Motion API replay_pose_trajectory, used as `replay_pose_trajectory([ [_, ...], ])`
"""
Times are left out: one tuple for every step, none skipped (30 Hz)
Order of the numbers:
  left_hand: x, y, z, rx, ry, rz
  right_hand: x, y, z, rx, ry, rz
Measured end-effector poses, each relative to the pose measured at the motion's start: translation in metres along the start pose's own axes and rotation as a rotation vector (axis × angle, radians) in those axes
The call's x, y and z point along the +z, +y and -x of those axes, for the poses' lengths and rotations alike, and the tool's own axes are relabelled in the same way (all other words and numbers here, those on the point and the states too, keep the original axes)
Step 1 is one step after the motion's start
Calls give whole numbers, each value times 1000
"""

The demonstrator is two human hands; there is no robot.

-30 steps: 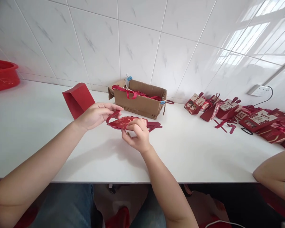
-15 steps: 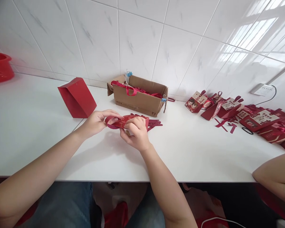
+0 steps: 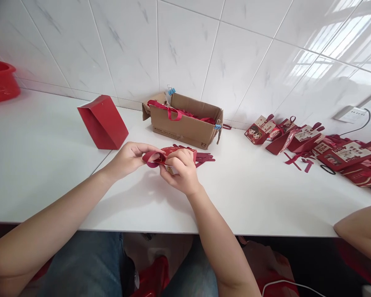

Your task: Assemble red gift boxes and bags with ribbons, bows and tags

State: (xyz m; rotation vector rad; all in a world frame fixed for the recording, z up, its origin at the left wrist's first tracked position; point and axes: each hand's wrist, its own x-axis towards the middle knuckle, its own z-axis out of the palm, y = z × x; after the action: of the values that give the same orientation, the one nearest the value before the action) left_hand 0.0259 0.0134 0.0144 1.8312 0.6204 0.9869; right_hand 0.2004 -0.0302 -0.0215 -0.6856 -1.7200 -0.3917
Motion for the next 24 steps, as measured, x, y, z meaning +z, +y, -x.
replay_pose_trajectory([
  [-1, 0, 0, 5, -18, 8, 0, 0, 0, 1, -1, -5],
  [-2, 0, 0, 10, -37, 17, 0, 0, 0, 3, -2, -8],
  [-3, 1, -1, 15, -54, 26, 0, 0, 0, 5, 0, -12],
  [-4, 1, -1, 20, -74, 33, 0, 0, 0, 6, 3, -15],
  [-6, 1, -1, 25, -96, 37, 0, 0, 0, 6, 5, -16],
  [-7, 2, -2, 30, -117, 36, -1, 0, 0, 5, 7, -18],
  [-8, 2, -2, 39, -135, 30, -1, -1, 0, 2, 8, -18],
  [-8, 1, -2, 48, -149, 21, -1, -1, 0, 2, 7, -18],
  [-9, 1, -3, 58, -158, 10, -1, -1, 0, 3, 7, -17],
  [-10, 0, -3, 70, -165, -1, -1, -1, 0, 7, 6, -16],
  [-10, 0, -3, 83, -171, -11, -1, -1, 0, 11, 5, -15],
  [-11, -1, -3, 98, -176, -20, -1, -1, 0, 13, 3, -16],
  [-11, -1, -3, 117, -178, -29, -1, -1, 0, 14, 2, -18],
  [-12, -2, -3, 139, -177, -36, -1, -1, 0, 13, 1, -21],
  [-12, -2, -2, 161, -177, -43, -1, -1, 0, 12, 0, -25],
  [-13, -1, -2, 180, -179, -50, -1, -1, 0, 11, 1, -29],
  [-14, -1, -2, 197, -185, -58, -2, -1, 0, 11, 3, -32],
  [-15, 0, -2, 213, -196, -67, -2, -1, 0, 12, 6, -34],
  [-16, 0, -2, 229, -210, -80, -3, 0, 0, 15, 8, -34],
  [-16, 1, -2, 245, -224, -100, -3, 0, 0, 20, 7, -31],
  [-17, 1, -2, 264, -232, -127, -3, 0, 0, 25, 6, -25],
  [-17, 0, -2, 282, -236, -161, -3, 0, 0, 31, 4, -20],
  [-17, 0, -1, 298, -235, -201, -4, 1, 0, 37, 1, -17],
  [-17, 0, -1, 311, -228, -242, -4, 1, 0, 42, 1, -17],
])
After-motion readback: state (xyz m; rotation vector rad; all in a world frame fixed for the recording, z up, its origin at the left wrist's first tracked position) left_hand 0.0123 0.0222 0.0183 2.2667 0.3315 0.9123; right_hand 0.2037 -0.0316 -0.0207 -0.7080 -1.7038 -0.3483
